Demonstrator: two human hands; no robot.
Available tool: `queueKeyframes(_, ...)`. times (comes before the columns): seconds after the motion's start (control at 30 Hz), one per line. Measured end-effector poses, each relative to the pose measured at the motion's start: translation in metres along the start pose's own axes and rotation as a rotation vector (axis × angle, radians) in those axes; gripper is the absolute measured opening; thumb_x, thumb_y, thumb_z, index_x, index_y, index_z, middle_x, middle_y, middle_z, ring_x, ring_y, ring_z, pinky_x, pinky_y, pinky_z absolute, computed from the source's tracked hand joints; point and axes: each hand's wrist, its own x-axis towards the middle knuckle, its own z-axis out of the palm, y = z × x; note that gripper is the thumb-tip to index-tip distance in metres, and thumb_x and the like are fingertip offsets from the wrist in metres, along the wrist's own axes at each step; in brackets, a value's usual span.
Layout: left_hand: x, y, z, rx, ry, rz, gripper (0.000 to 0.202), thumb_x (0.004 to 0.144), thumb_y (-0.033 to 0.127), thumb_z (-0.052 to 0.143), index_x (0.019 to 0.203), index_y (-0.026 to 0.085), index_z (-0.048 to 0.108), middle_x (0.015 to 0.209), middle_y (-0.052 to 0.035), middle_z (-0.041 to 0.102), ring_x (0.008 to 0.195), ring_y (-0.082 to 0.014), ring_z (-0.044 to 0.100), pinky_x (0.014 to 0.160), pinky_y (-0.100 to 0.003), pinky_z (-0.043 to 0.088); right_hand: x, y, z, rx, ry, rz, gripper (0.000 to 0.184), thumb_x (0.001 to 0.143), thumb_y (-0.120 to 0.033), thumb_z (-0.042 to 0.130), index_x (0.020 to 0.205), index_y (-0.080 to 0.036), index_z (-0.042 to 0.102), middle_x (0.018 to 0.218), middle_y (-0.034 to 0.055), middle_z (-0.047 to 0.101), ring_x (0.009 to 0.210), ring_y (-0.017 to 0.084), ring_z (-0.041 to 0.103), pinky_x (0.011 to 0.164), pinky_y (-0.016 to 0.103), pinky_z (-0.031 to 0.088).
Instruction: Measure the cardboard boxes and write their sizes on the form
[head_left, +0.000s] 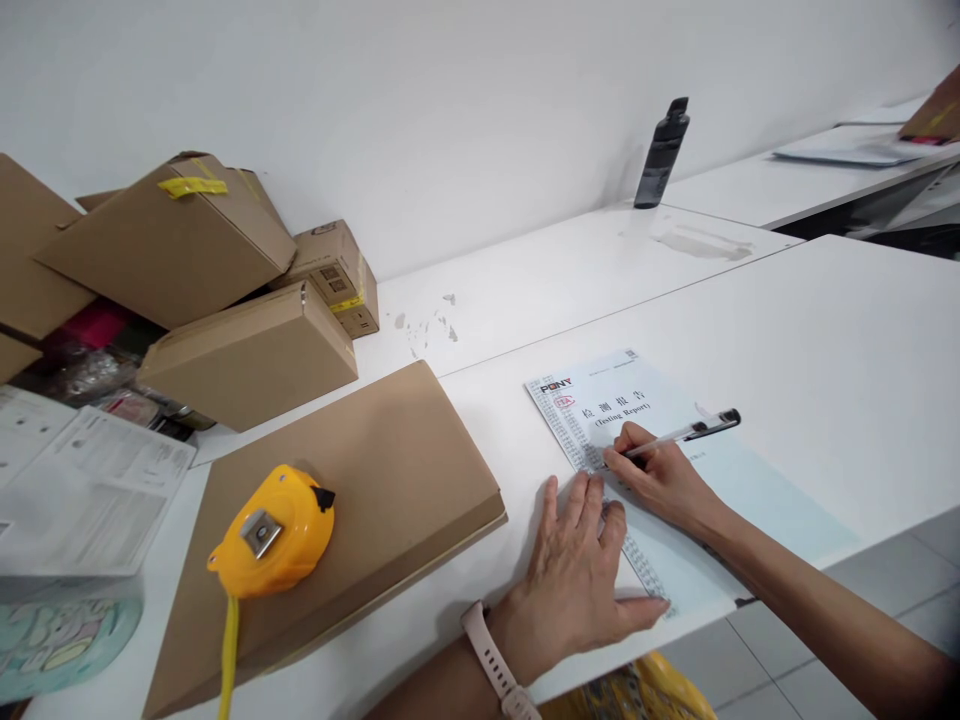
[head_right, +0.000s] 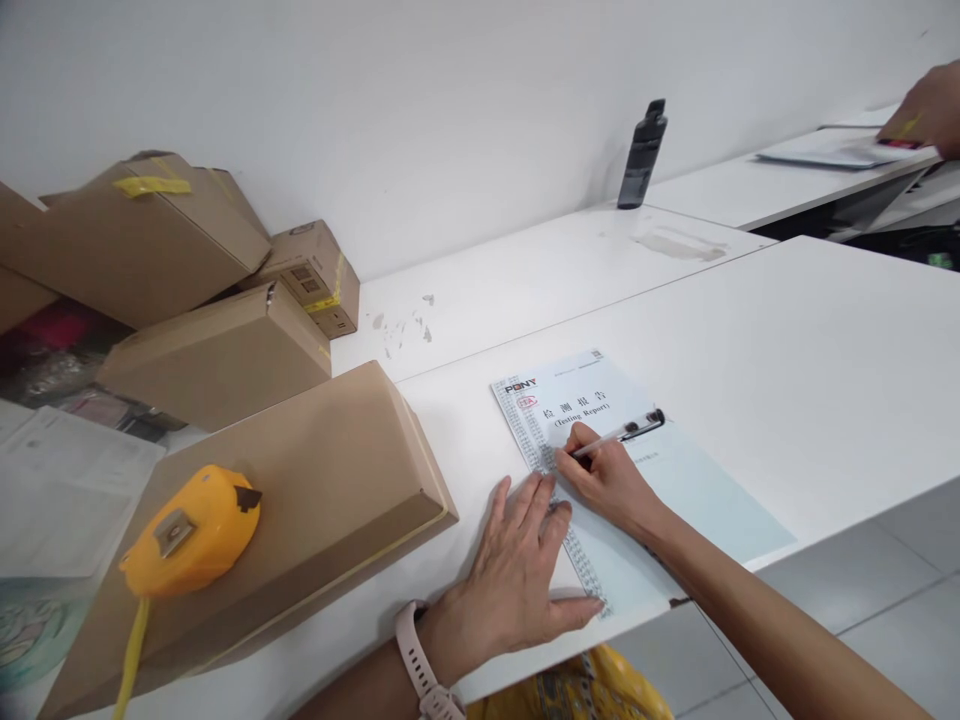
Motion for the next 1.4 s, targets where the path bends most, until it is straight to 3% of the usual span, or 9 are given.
queueKeyframes(0.27, 0.0002, -0.0008, 0.0015, -0.008, 0.013, 0.008, 0.090, 0.097, 0.076, 0.031, 0.153, 0.005, 0.036, 0.167, -0.0264, 0.024, 0.159, -0.0325, 0.007, 0.128, -0.060, 0.009, 0.0003, -0.0024, -0.0012, -0.022, 0.035, -0.010, 0.032, 0.089, -0.039, 0.063, 0.068, -0.025, 0.043, 0.059, -0.0057, 0.038, 0.055, 0.013, 0.032, 0.050, 0.029, 0.027)
queueKeyframes(1.4, 0.0001, 0.0012, -0.0019, -0.021, 0.000, 0.000, 0.091, 0.097, 0.076, 0.030, 0.153, 0.005, 0.036, 0.167, -0.0261, 0.024, 0.159, -0.0323, 0.007, 0.128, -0.060, 0.007, 0.0007, -0.0066, -0.0022, -0.049, 0.057, -0.015, 0.030, 0.086, -0.037, 0.061, 0.066, -0.026, 0.041, 0.056, -0.0068, 0.035, 0.052, 0.012, 0.031, 0.049, 0.029, 0.027)
